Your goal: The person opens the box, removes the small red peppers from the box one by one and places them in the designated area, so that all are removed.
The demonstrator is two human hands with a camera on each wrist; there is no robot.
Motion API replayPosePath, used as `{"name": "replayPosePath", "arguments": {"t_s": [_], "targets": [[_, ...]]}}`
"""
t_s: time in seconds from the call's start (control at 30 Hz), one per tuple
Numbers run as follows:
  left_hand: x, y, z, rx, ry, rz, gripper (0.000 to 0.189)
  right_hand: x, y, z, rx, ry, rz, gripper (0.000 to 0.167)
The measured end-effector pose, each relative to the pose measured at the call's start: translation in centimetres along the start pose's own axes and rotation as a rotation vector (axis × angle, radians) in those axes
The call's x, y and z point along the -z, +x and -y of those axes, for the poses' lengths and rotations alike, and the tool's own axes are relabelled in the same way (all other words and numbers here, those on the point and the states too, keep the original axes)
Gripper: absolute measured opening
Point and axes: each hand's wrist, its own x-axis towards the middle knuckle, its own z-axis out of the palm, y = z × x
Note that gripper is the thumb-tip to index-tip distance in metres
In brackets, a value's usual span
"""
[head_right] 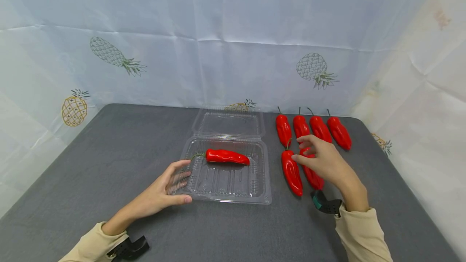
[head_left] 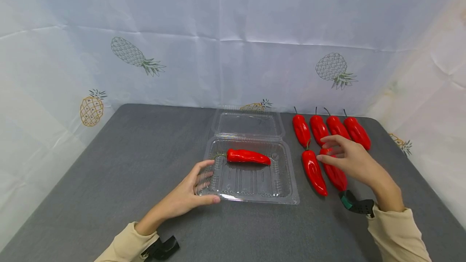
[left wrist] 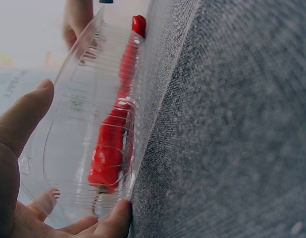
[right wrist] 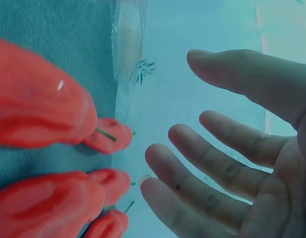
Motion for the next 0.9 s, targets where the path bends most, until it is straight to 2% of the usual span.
{"name": "replayPosePath", "arguments": {"t_s": [0.27,0.63,0.9], "targets": [[0.0,0.0,0.0,-0.006,0.002,0.007,0.088,-0.6,0.1,1.1,0.054,0.006,-0.004,0.053],[0.0,0.0,-0.2,0.019,-0.003,0.0,0.091,-1.4,0.1,2.1,0.11,0.049,0.002,0.048],[0.0,0.0,-0.1,0.006,0.001,-0.001,0.09,-2.3,0.2,2.9,0.142,0.064,-0.007,0.046]]}}
